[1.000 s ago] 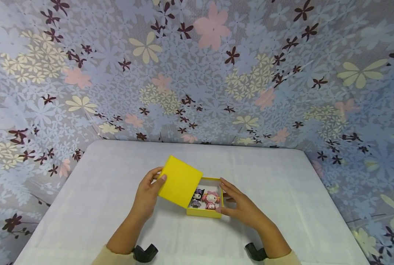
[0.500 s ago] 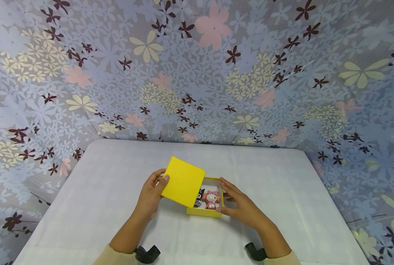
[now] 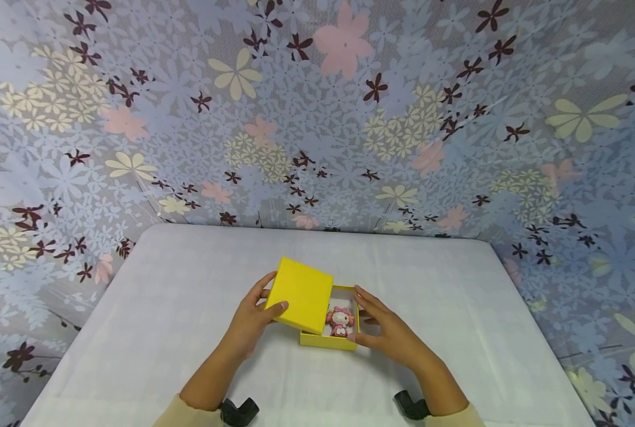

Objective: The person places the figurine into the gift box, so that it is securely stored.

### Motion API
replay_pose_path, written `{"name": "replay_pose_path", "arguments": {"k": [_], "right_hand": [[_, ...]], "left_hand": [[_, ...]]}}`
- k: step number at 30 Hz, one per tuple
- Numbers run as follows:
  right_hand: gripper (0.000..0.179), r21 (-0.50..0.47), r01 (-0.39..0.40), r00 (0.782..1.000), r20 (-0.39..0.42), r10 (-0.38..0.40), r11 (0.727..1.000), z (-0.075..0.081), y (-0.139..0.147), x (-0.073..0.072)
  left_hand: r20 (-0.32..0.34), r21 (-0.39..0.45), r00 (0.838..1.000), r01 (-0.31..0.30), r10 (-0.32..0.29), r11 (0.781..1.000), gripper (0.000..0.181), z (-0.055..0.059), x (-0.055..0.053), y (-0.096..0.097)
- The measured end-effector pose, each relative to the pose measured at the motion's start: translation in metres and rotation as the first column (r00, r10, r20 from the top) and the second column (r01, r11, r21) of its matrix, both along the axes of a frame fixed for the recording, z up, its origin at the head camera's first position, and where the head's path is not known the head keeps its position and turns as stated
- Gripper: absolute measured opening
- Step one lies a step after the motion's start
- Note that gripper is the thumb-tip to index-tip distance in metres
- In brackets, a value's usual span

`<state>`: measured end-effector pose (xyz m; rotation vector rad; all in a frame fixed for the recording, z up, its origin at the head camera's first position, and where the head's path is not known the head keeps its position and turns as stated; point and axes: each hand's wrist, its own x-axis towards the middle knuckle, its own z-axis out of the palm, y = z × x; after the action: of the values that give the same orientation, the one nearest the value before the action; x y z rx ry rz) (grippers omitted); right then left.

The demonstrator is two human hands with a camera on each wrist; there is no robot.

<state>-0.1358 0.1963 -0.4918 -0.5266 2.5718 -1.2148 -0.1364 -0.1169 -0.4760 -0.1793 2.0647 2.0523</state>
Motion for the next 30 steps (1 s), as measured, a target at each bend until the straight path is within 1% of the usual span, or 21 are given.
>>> {"name": "replay_pose_path", "arguments": {"k": [5, 9, 15, 20, 26, 30], "right_hand": [[0.092, -0.002, 0.001, 1.0, 0.01, -0.001, 1.0, -0.0003, -0.0002, 0.0002], [0.092, 0.001, 0.005, 1.0, 0.008, -0.005, 1.0, -0.0011, -0.0001, 0.0002], [0.093, -0.002, 0.01, 1.0, 0.002, -0.01, 1.0, -0.0021, -0.0001, 0.0006], [0.097, -0.001, 0.03, 1.0, 0.001, -0.03, 1.0, -0.0005, -0.0032, 0.0007], [0.1, -0.006, 0.057, 0.997, 0.06, -0.056, 0.998, 0.0029, -0.0054, 0.0015], [0.098, -0.022, 0.052, 0.995, 0.082, -0.05, 0.998, 0.0032, -0.0037, 0.0028]], "left_hand": [[0.037, -0.098, 0.999, 0.044, -0.04, 0.994, 0.08, -0.0033, 0.0025, -0.0004], [0.045, -0.14, 0.996, 0.083, -0.077, 0.987, 0.085, -0.0044, 0.005, -0.0003], [0.021, -0.182, 0.992, 0.124, -0.122, 0.975, 0.087, -0.0081, 0.0056, 0.0018], [0.002, -0.253, 0.989, 0.142, -0.146, 0.957, 0.089, -0.0091, 0.0054, 0.0034], [-0.024, -0.329, 0.982, 0.167, -0.185, 0.929, 0.086, -0.0077, 0.0066, 0.0064], [-0.046, -0.365, 0.977, 0.179, -0.21, 0.914, 0.086, -0.0076, 0.0067, 0.0093]]}}
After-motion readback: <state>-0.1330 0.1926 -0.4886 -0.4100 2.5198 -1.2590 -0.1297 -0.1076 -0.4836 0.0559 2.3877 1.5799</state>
